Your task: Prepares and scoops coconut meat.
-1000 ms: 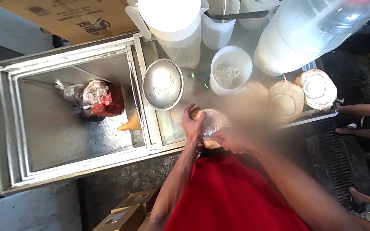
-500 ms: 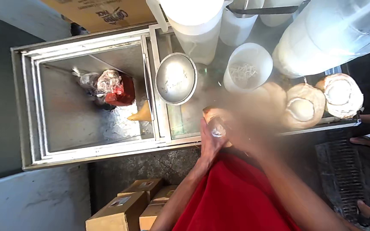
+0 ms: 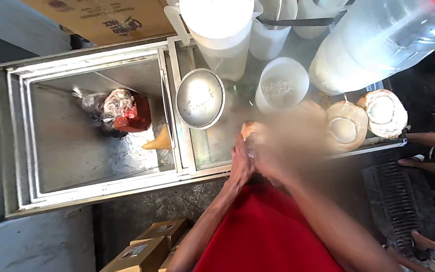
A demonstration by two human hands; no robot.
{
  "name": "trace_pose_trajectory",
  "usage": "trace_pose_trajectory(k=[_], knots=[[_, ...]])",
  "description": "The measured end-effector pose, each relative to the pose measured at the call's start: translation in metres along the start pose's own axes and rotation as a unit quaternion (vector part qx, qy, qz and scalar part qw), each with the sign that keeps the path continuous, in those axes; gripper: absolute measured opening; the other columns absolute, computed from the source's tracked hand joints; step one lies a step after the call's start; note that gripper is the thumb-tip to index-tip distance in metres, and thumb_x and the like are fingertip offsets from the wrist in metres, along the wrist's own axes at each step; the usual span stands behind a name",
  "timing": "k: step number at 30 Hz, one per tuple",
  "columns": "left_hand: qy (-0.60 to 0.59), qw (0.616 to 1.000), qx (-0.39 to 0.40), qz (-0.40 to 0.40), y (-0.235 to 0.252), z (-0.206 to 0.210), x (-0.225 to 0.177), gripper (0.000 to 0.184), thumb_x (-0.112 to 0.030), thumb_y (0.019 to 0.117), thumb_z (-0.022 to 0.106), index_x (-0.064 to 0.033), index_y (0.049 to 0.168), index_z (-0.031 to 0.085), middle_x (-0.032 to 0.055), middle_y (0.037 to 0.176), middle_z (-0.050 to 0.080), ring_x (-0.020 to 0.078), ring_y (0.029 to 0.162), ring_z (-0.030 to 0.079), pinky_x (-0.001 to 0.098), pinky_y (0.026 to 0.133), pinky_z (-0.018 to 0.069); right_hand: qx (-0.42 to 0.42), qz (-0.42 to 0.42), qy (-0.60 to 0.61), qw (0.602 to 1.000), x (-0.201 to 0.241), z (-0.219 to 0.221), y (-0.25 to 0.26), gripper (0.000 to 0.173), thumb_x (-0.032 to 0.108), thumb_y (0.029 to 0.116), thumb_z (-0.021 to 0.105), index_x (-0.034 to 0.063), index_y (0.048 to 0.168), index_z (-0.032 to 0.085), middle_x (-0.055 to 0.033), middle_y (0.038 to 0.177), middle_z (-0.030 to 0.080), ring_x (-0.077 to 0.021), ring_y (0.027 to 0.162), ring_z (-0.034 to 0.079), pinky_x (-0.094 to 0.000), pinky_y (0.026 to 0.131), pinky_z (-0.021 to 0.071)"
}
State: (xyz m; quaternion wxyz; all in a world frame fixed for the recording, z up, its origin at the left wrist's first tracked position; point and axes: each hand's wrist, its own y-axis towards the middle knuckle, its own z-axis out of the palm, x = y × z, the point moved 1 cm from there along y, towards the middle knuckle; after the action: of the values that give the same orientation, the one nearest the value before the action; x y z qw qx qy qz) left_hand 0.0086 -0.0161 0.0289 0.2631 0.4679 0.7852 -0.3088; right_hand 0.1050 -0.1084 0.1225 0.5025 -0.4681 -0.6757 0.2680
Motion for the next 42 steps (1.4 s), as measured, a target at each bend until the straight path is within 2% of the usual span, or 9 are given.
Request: trace_pose_trajectory(k=[5,16,22,25,27,31,36,39,42], knots=[[0.002,0.999,0.026,0.027,0.008,-0.008,0.007,0.116,-0.048,0.075,0.082,0.0029,0.159,0.02,0.0243,0.155,0.043,0.0419,0.135,0.048,0.0546,0.113,0.0392,0.11,-0.014,0.061,0.992,-0.02,-0.026,-0.019,0.043,0.028,0.112,0.038,0.018,0.154,0.045,-0.0095,0.092,0.063,-0.0137,0.055,0.054,-0.0304,0.052,0.0493],[-0.256,0.957,0.008,-0.137,0.022,-0.015,0.026,0.093,-0.032,0.0732,0.083,-0.0033,0.152,0.04,0.0173,0.136,0.061,0.0209,0.118,0.065,0.0409,0.099,0.0567,-0.041,0.065,0.316,0.946,-0.079,-0.013,-0.002,0.078,0.051,0.1028,0.057,0.0194,0.162,0.017,-0.0209,0.125,0.063,-0.0285,0.066,0.07,-0.0431,0.056,0.0599],[-0.351,0.934,-0.048,-0.05,0.009,-0.052,0.011,0.08,-0.035,0.0816,0.075,-0.002,0.149,0.046,0.0142,0.137,0.061,0.0206,0.121,0.064,0.0406,0.1,0.056,0.005,-0.045,0.388,0.92,-0.072,0.005,-0.013,0.066,0.049,0.1055,0.052,0.0157,0.156,0.026,-0.0153,0.107,0.068,-0.0208,0.057,0.064,-0.0334,0.047,0.0522],[-0.566,0.819,-0.086,0.035,-0.01,-0.092,-0.015,0.078,-0.057,0.0882,0.065,-0.0104,0.148,0.047,0.0069,0.132,0.066,0.0165,0.118,0.066,0.0392,0.098,0.0561,0.049,-0.182,0.485,0.854,-0.057,-0.006,-0.053,0.055,0.044,0.1067,0.051,0.0144,0.149,0.033,-0.0105,0.087,0.068,-0.0155,0.049,0.059,-0.0272,0.041,0.0498],[-0.667,0.732,-0.127,-0.058,-0.032,-0.081,-0.022,0.04,-0.04,0.0926,0.065,-0.0122,0.122,0.066,0.0045,0.106,0.074,0.0113,0.095,0.072,0.0318,0.082,0.0613,0.084,-0.246,0.506,0.823,-0.042,-0.018,-0.066,0.051,0.042,0.1071,0.049,0.0141,0.147,0.035,-0.0077,0.083,0.067,-0.0143,0.049,0.06,-0.026,0.041,0.0507],[-0.685,0.671,-0.112,-0.26,-0.029,-0.06,-0.064,0.034,-0.014,0.1121,0.024,0.0013,0.134,0.044,0.0165,0.114,0.066,0.0212,0.097,0.069,0.0363,0.081,0.0613,0.0,-0.277,0.32,0.906,-0.027,-0.049,-0.063,0.07,0.044,0.1078,0.047,0.0069,0.16,0.021,-0.0086,0.096,0.07,-0.0151,0.056,0.062,-0.0316,0.05,0.0558],[-0.698,0.711,-0.011,-0.087,0.046,-0.053,-0.044,0.032,-0.011,0.1091,0.03,0.0004,0.135,0.044,0.012,0.121,0.063,0.0162,0.109,0.063,0.0326,0.093,0.0563,-0.168,-0.284,0.154,0.931,-0.035,-0.097,-0.073,0.052,0.031,0.1088,0.043,0.016,0.159,0.04,-0.0055,0.092,0.067,-0.0159,0.072,0.064,-0.0364,0.069,0.0573],[-0.773,0.63,0.046,-0.068,0.094,-0.074,-0.093,0.04,-0.023,0.105,0.028,0.0019,0.118,0.056,0.02,0.102,0.07,0.0292,0.093,0.07,0.045,0.081,0.06,-0.208,-0.296,0.17,0.917,-0.023,-0.122,-0.068,0.047,0.025,0.1108,0.037,0.0154,0.156,0.046,-0.0073,0.096,0.068,-0.0158,0.075,0.063,-0.0352,0.074,0.0558],[-0.734,0.671,0.053,-0.094,0.109,-0.091,-0.132,0.048,-0.033,0.1093,0.02,-0.0054,0.111,0.059,0.0127,0.091,0.068,0.0231,0.082,0.068,0.0413,0.072,0.0593,-0.207,-0.316,0.249,0.892,-0.007,-0.139,-0.052,0.044,0.025,0.1115,0.038,0.0111,0.152,0.05,-0.0088,0.097,0.069,-0.0141,0.07,0.063,-0.0318,0.067,0.0551]])
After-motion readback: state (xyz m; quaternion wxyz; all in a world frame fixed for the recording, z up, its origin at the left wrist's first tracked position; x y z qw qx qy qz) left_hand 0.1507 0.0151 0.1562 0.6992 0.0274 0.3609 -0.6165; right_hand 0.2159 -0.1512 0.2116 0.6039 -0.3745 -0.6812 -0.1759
